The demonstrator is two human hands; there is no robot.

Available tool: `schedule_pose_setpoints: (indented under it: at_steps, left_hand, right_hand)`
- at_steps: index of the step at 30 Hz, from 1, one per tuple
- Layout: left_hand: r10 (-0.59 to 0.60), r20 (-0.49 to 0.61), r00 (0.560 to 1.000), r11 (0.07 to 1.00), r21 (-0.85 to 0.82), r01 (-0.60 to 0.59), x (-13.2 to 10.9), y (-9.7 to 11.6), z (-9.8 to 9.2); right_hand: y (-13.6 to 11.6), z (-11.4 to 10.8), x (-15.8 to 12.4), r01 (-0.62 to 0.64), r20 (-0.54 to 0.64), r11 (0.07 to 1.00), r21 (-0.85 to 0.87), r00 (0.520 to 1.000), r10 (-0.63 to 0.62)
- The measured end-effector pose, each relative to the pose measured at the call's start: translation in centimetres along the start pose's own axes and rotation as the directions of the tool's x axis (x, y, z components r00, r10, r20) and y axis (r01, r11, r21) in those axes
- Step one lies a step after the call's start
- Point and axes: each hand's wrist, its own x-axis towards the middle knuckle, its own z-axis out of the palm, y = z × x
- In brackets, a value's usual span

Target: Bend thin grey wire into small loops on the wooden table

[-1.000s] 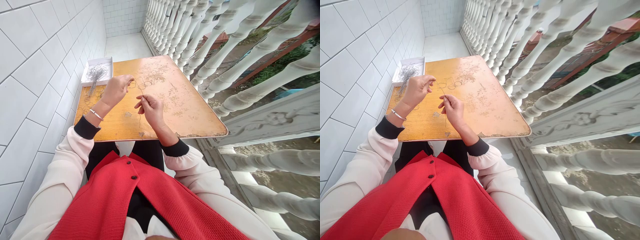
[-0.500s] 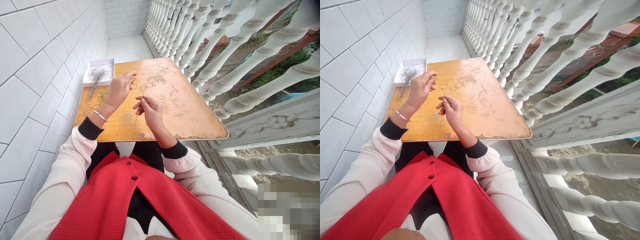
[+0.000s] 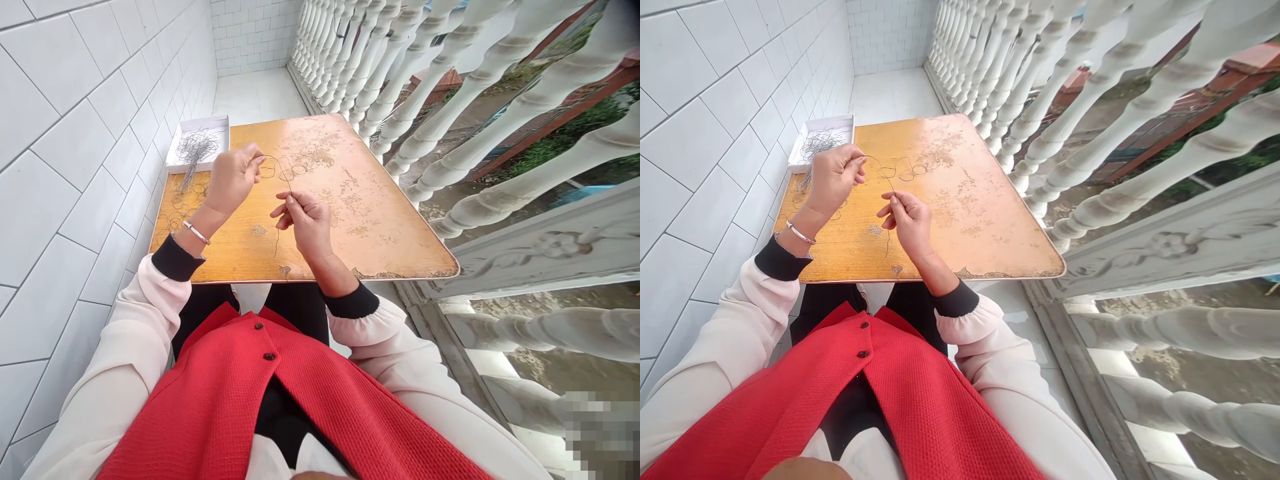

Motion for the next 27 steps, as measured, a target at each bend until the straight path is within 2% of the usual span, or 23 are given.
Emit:
schedule_pose_setpoints:
  at_steps: [7,11,15,18,20,23,27]
  left_hand:
    - [-0.019,0.012,1.000,1.000,-0.009,0.019,-0.1,-0.5,0.7]
    - [0.063,0.041,0.997,0.997,0.031,-0.065,-0.4,0.0,0.0]
    - [0.114,-0.041,0.993,0.986,0.125,-0.108,-3.3,-0.2,-0.7]
    - [0.185,0.033,0.982,0.958,0.219,-0.188,-6.5,-1.4,-0.1]
    - [0.301,0.112,0.947,0.916,0.241,-0.320,-8.1,-2.2,0.6]
    - [0.450,0.206,0.869,0.835,0.247,-0.491,-9.0,-2.7,1.4]
    - [0.522,0.240,0.819,0.775,0.269,-0.572,-8.5,-2.9,1.4]
  right_hand:
    - [0.3,0.0,0.1,-0.040,0.048,0.998,0.050,0.998,0.037]
    - [0.2,-0.5,0.7,-0.066,0.073,0.993,0.102,0.996,0.059]
    - [-0.1,-1.1,1.6,-0.066,0.055,0.993,0.096,0.997,0.061]
    - [-0.4,-1.2,2.1,-0.100,0.054,0.985,0.142,0.994,0.093]
    - [-0.6,-1.2,2.2,-0.133,0.056,0.975,0.175,0.991,0.125]
    - [-1.0,-0.9,2.2,-0.215,0.070,0.952,0.216,0.976,0.204]
    - [-1.3,-0.9,2.2,-0.294,0.079,0.923,0.246,0.956,0.283]
